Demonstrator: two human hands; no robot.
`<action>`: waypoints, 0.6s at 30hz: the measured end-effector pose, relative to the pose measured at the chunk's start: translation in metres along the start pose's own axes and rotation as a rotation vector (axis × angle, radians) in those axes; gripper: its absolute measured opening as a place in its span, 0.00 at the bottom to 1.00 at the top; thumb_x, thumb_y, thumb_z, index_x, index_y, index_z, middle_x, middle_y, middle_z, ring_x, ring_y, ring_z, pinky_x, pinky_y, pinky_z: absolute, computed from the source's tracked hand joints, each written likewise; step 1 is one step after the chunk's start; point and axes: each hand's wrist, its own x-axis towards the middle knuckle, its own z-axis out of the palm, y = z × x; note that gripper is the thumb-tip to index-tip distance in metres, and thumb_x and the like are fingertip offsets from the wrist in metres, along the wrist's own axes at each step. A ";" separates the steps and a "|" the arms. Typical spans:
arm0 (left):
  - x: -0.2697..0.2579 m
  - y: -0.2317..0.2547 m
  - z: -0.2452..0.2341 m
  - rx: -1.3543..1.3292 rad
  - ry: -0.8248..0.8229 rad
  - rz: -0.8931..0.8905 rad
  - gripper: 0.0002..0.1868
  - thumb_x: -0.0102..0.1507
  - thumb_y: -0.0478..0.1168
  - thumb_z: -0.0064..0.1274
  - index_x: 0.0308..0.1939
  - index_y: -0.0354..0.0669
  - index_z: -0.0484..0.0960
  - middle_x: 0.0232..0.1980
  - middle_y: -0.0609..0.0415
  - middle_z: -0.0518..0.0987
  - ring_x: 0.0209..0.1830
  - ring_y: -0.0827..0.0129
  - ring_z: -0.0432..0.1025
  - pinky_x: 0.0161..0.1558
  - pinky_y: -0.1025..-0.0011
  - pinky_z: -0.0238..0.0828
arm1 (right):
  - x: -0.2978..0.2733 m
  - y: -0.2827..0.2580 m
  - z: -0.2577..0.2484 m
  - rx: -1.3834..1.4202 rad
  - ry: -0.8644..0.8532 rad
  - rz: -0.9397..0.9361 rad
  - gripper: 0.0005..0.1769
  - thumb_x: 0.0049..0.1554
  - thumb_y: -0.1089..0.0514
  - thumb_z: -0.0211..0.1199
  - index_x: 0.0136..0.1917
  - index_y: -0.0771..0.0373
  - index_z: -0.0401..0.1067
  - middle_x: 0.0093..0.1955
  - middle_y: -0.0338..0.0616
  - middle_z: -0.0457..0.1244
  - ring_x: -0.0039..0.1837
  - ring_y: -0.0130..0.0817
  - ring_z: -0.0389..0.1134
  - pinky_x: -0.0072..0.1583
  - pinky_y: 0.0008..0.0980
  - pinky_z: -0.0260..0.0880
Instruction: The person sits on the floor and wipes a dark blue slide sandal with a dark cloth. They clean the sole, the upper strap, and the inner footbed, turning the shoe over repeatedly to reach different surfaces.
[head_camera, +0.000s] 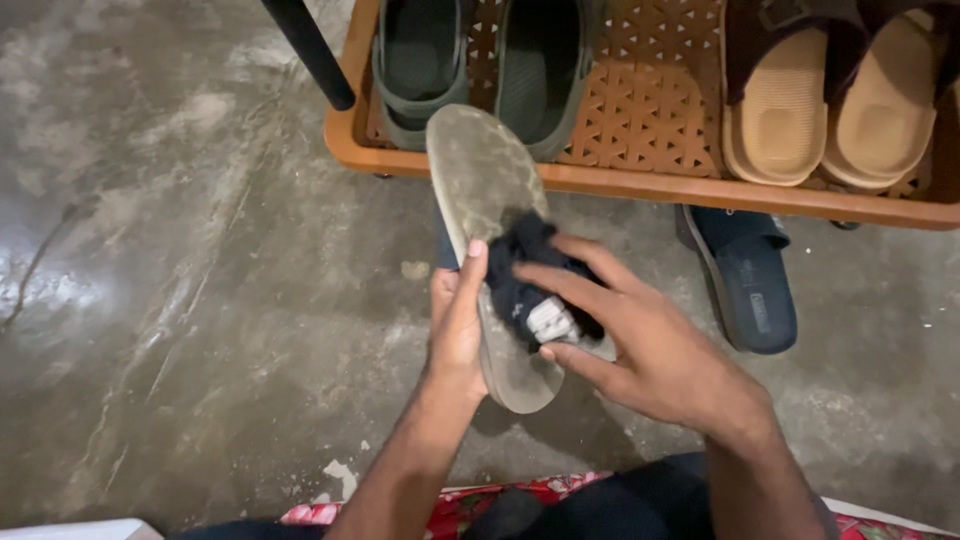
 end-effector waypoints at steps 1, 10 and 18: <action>0.000 0.000 0.000 -0.020 0.024 -0.002 0.16 0.71 0.47 0.52 0.50 0.35 0.77 0.43 0.50 0.82 0.37 0.70 0.79 0.37 0.70 0.79 | 0.001 -0.001 0.000 0.028 -0.011 0.031 0.33 0.48 0.55 0.73 0.67 0.57 0.72 0.74 0.55 0.56 0.73 0.53 0.61 0.67 0.44 0.67; 0.000 0.002 -0.002 0.103 -0.064 0.054 0.20 0.72 0.49 0.52 0.57 0.34 0.75 0.43 0.50 0.82 0.36 0.70 0.78 0.36 0.71 0.77 | 0.000 -0.002 0.005 0.080 -0.284 0.006 0.23 0.42 0.60 0.73 0.54 0.54 0.80 0.56 0.41 0.68 0.59 0.40 0.72 0.58 0.38 0.70; 0.001 -0.008 -0.006 0.037 0.074 -0.057 0.17 0.70 0.50 0.51 0.52 0.41 0.72 0.42 0.49 0.82 0.34 0.68 0.79 0.35 0.67 0.80 | 0.005 0.018 0.004 0.068 0.180 -0.035 0.25 0.45 0.60 0.76 0.58 0.57 0.77 0.57 0.42 0.67 0.59 0.37 0.71 0.58 0.40 0.74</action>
